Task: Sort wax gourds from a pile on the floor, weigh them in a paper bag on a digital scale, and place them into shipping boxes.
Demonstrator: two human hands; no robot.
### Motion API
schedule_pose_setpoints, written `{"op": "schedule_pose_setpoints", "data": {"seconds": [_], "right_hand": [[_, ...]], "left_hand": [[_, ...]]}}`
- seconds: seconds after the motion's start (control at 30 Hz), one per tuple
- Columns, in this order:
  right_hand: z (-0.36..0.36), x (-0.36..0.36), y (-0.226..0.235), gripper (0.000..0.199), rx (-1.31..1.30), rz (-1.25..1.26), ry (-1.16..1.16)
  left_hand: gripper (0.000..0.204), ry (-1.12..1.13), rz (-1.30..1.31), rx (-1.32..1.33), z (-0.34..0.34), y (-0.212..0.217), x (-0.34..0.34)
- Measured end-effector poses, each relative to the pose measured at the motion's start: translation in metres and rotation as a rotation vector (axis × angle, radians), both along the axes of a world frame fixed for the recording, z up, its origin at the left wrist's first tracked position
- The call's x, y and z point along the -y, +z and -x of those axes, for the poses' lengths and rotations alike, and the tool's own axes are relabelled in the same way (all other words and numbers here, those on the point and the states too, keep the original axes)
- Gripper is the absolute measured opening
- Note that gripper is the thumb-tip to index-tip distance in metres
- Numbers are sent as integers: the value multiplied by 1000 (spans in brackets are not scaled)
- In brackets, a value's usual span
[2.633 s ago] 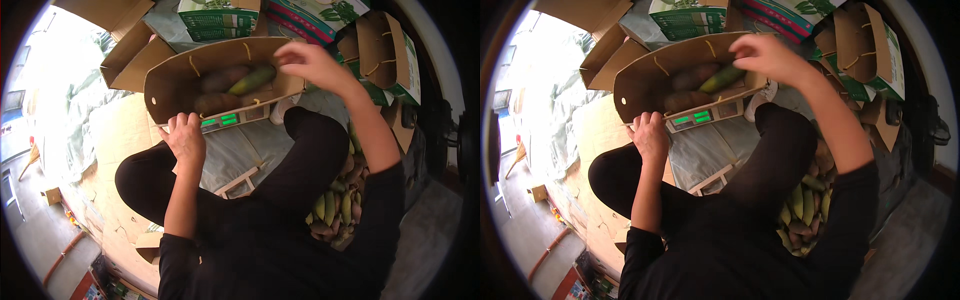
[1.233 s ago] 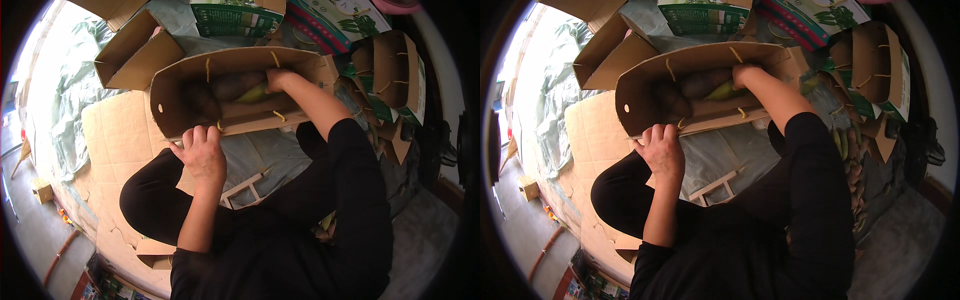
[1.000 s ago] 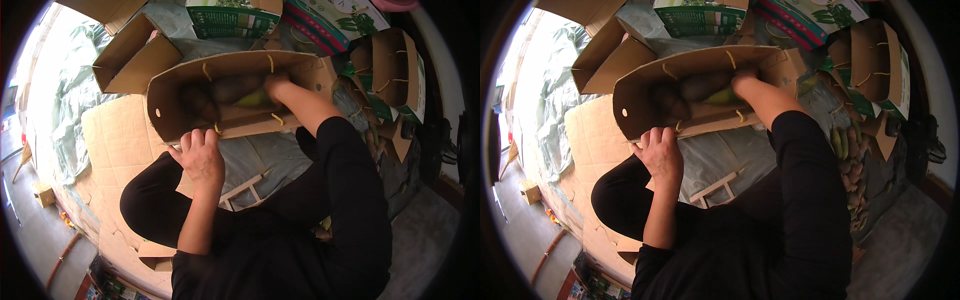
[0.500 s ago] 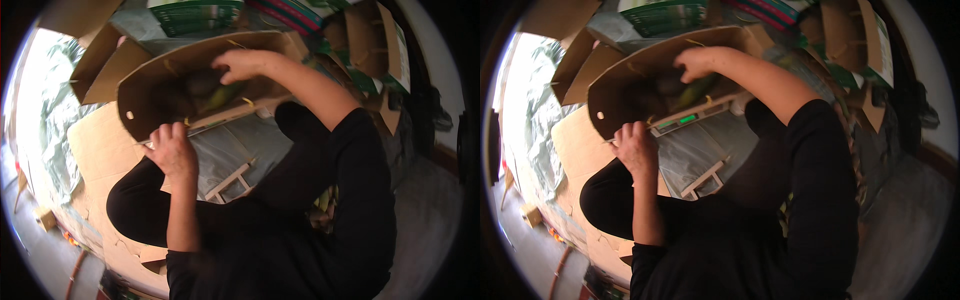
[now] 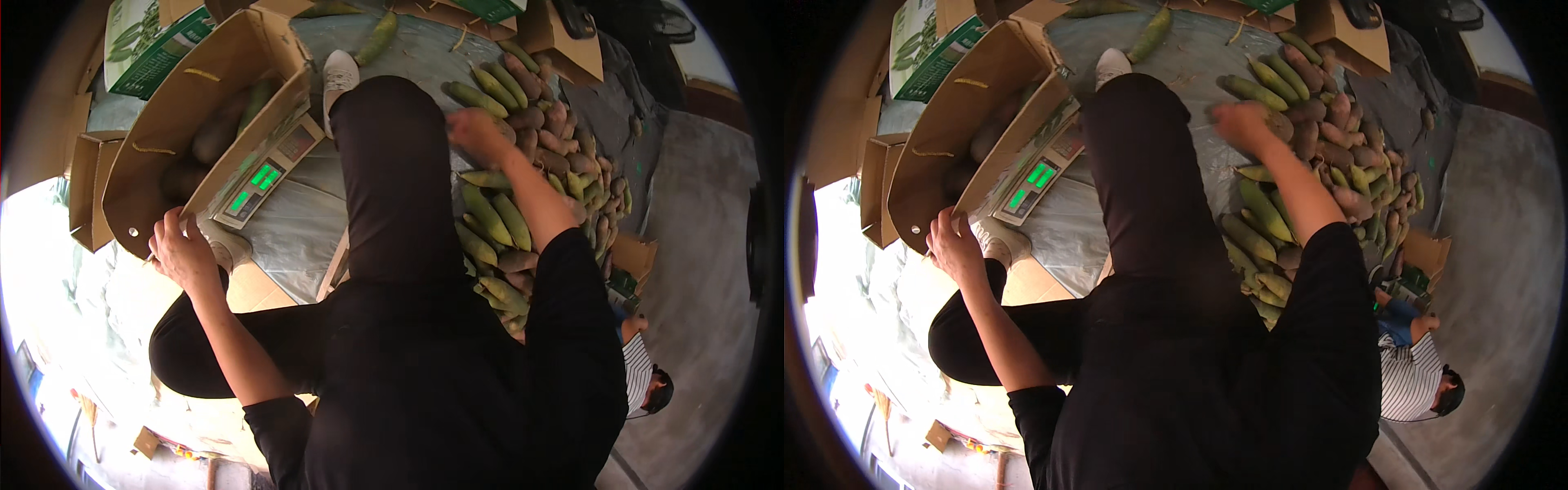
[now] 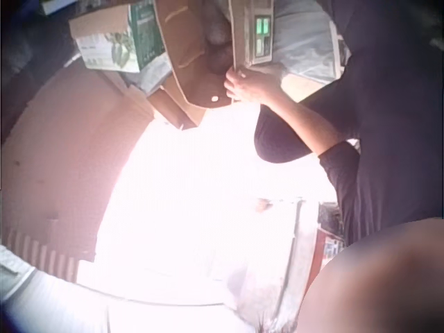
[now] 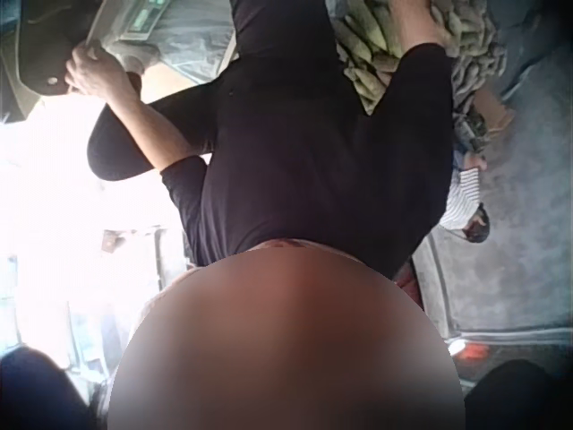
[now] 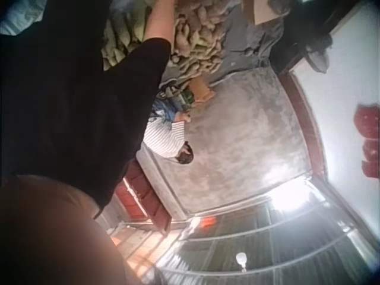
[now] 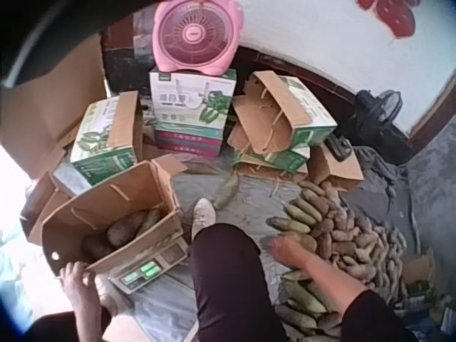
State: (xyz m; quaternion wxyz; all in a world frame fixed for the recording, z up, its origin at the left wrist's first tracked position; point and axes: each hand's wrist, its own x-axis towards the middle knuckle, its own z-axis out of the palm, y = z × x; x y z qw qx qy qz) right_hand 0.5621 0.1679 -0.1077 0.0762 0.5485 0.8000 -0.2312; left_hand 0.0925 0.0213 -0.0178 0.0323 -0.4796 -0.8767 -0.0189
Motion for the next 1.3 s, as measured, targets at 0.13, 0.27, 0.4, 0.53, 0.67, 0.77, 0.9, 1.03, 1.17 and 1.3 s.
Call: {"op": "schedule_pose_setpoints", "data": {"seconds": [0.13,0.27,0.4,0.53,0.67,0.77,0.9,1.03,1.17,1.3], "right_hand": [[-108,105,-97,20,115,148,12],[-139,186,-114,35,465,509,-78],[-111,247,-107,60,390,578,-417],[-101,275,-105,78,629,691,-520],[-83,275,-106,63,715,638,-499],[-67,260,-89,69,677,719,-648],[-89,257,-110,76,496,847,-663],[-79,231,-99,77,59,495,-572],[-52,152,-45,66,-66,286,-512],[-21,53,24,61,-435,-78,-272]], "left_hand": [[18,-43,-8,71,6,-2,1],[19,-74,12,68,9,-1,4],[20,-66,14,48,15,-2,10],[20,-129,10,94,8,-1,6],[22,-133,2,144,12,11,10],[22,-137,-13,169,15,11,11],[19,-114,-30,190,17,11,5],[16,-79,-10,141,18,12,10],[15,-65,-14,121,13,12,12],[14,-89,-28,104,8,11,7]]}}
